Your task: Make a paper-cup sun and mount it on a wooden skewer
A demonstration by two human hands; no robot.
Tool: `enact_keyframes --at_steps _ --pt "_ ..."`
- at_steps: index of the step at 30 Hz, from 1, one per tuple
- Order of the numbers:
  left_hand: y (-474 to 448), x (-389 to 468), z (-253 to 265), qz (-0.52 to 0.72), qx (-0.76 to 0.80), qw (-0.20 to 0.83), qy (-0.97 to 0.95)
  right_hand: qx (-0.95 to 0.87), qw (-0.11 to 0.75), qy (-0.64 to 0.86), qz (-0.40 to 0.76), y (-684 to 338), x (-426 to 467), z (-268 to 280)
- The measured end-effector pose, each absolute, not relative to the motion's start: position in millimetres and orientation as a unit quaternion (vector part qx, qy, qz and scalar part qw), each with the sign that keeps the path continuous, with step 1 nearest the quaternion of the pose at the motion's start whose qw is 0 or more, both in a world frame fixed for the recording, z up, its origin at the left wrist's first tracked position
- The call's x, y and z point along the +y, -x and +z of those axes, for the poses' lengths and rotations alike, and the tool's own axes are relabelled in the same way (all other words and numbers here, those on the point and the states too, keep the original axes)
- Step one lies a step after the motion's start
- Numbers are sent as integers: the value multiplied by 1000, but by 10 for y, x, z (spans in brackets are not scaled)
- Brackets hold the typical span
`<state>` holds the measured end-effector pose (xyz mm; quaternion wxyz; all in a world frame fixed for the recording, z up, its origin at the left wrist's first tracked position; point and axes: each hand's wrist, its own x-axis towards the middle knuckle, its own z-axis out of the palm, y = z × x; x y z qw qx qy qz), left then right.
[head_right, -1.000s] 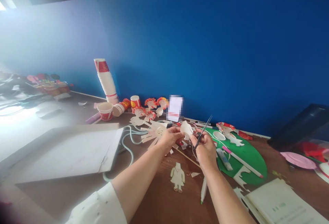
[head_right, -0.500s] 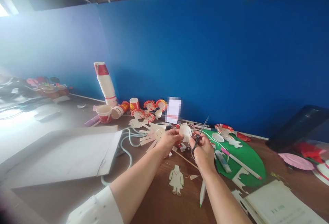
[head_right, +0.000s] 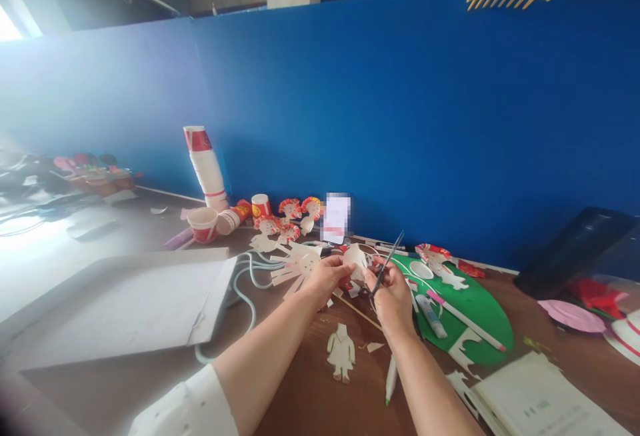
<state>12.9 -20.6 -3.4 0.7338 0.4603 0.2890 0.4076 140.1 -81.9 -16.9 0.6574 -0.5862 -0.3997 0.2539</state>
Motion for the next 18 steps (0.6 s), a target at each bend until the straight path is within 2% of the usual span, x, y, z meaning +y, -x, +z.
enact_keyframes --at_steps 11,18 --pt "-210 -145 -176 405 294 745 -440 -390 649 616 220 -1354 -839 -113" --pt "-116 -116 -28 466 293 742 -382 -373 647 629 216 -1349 -849 -94"
